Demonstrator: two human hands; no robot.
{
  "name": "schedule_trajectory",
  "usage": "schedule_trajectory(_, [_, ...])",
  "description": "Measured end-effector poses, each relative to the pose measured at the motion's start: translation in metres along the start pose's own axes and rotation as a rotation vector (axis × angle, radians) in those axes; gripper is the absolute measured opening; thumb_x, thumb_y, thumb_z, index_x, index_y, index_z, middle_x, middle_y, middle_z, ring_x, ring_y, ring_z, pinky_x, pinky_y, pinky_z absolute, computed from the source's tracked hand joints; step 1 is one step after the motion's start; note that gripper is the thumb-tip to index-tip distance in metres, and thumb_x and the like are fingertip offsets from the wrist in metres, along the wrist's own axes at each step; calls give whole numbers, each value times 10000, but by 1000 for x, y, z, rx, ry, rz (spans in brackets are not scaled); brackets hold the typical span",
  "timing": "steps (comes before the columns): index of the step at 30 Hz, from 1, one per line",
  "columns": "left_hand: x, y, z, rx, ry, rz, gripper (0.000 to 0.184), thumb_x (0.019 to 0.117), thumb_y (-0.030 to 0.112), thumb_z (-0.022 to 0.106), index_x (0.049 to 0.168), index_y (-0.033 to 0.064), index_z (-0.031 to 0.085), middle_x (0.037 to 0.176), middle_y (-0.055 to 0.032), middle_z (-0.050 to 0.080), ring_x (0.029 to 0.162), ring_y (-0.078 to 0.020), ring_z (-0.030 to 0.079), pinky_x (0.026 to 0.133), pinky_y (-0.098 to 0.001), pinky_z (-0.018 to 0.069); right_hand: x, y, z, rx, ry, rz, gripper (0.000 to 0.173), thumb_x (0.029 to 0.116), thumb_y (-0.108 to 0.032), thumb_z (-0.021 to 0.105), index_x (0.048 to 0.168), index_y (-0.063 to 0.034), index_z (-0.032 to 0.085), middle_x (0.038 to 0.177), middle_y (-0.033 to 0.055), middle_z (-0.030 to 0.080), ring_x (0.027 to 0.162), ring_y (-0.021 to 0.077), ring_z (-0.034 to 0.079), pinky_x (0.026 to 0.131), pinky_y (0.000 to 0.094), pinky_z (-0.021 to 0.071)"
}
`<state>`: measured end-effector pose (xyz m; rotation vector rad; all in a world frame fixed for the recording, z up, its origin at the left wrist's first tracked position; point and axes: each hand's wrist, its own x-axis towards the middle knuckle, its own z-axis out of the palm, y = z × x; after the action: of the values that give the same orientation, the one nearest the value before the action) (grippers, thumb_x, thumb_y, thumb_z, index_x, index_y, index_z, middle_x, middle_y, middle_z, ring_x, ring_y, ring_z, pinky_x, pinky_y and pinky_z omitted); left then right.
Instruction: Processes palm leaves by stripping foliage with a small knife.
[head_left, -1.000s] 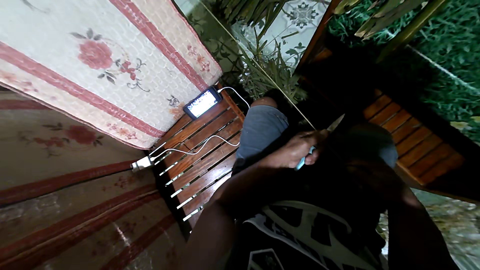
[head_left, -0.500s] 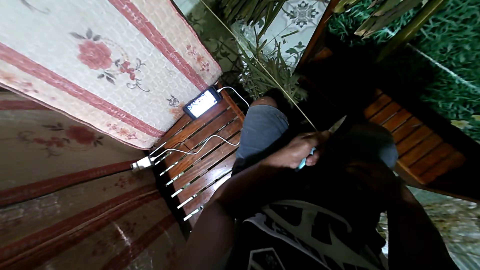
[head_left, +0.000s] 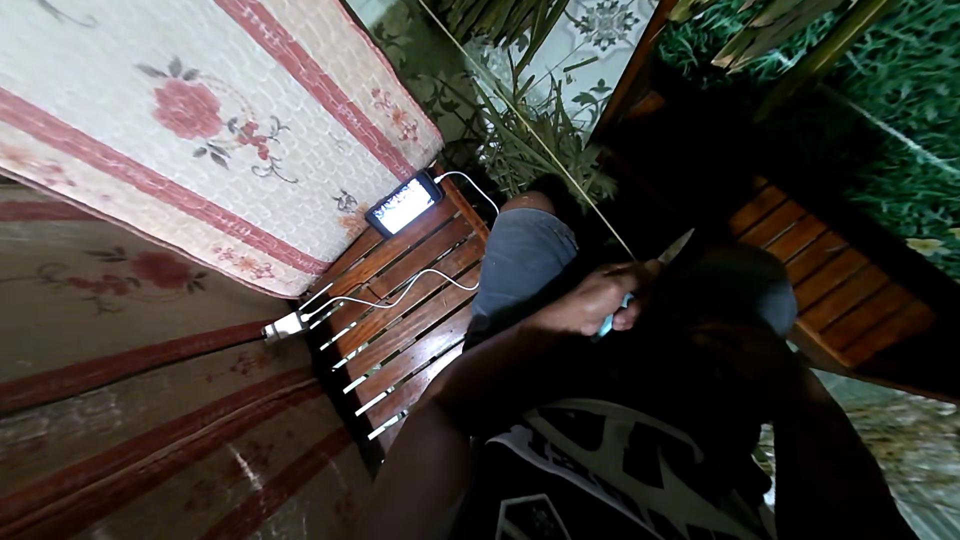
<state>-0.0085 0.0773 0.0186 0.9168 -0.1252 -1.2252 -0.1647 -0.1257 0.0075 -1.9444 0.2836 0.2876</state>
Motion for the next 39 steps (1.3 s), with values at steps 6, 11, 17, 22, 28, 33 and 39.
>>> schedule_trajectory(6, [-1, 0, -1, -10, -5, -1, 386, 1127, 271, 330, 1270, 37, 602, 580, 22, 475, 418, -54, 437, 401, -185, 417, 1, 4, 2, 25, 11, -32, 263, 986, -266, 554, 967, -68, 726, 711, -70, 602, 512, -25, 475, 472, 155, 427])
schedule_trajectory(11, [1, 6, -8, -13, 9, 23, 390, 1130, 278, 308, 1235, 42, 600, 588, 18, 492, 421, -55, 450, 402, -180, 419, 1, -1, 0, 16, 19, -29, 255, 990, -237, 532, 975, -75, 729, 669, -86, 578, 498, -28, 465, 460, 160, 418])
schedule_trajectory(17, [1, 2, 2, 70, -20, 2, 305, 1129, 250, 342, 1054, 58, 567, 585, 18, 468, 419, -65, 436, 396, -194, 409, 2, -10, -5, -57, 1, 32, 296, 995, -254, 510, 1016, -36, 710, 672, -56, 571, 511, -5, 478, 486, 191, 439])
schedule_trajectory(22, [-1, 39, -18, -9, 106, 106, 338, 1127, 262, 335, 1144, 47, 595, 570, 22, 475, 412, -39, 439, 399, -158, 402, -10, -2, -19, -131, 59, 96, 266, 980, -233, 565, 1045, -22, 714, 765, 16, 636, 576, 52, 534, 546, 271, 494])
schedule_trajectory(28, [4, 22, -3, 84, 63, 26, 261, 1126, 243, 364, 1078, 63, 547, 618, 0, 487, 424, -70, 449, 389, -190, 416, -8, -33, -11, -76, 101, 130, 214, 995, -140, 577, 1060, 24, 697, 798, 32, 635, 588, 23, 524, 558, 203, 477])
schedule_trajectory(33, [-5, 30, 6, 202, 18, 14, 267, 1115, 188, 375, 1018, 40, 577, 597, 31, 477, 429, -20, 424, 403, -145, 384, -4, -36, -11, -104, 61, 104, 235, 994, -127, 553, 1078, 58, 671, 808, 58, 632, 579, 32, 521, 546, 220, 480])
schedule_trajectory(39, [2, 24, -9, 65, 58, 59, 310, 1129, 282, 366, 1177, 58, 576, 597, 2, 491, 412, -61, 454, 385, -180, 425, -2, -34, -6, -38, 70, 68, 257, 1001, -196, 540, 1047, 0, 700, 684, -36, 584, 530, -9, 496, 510, 176, 457])
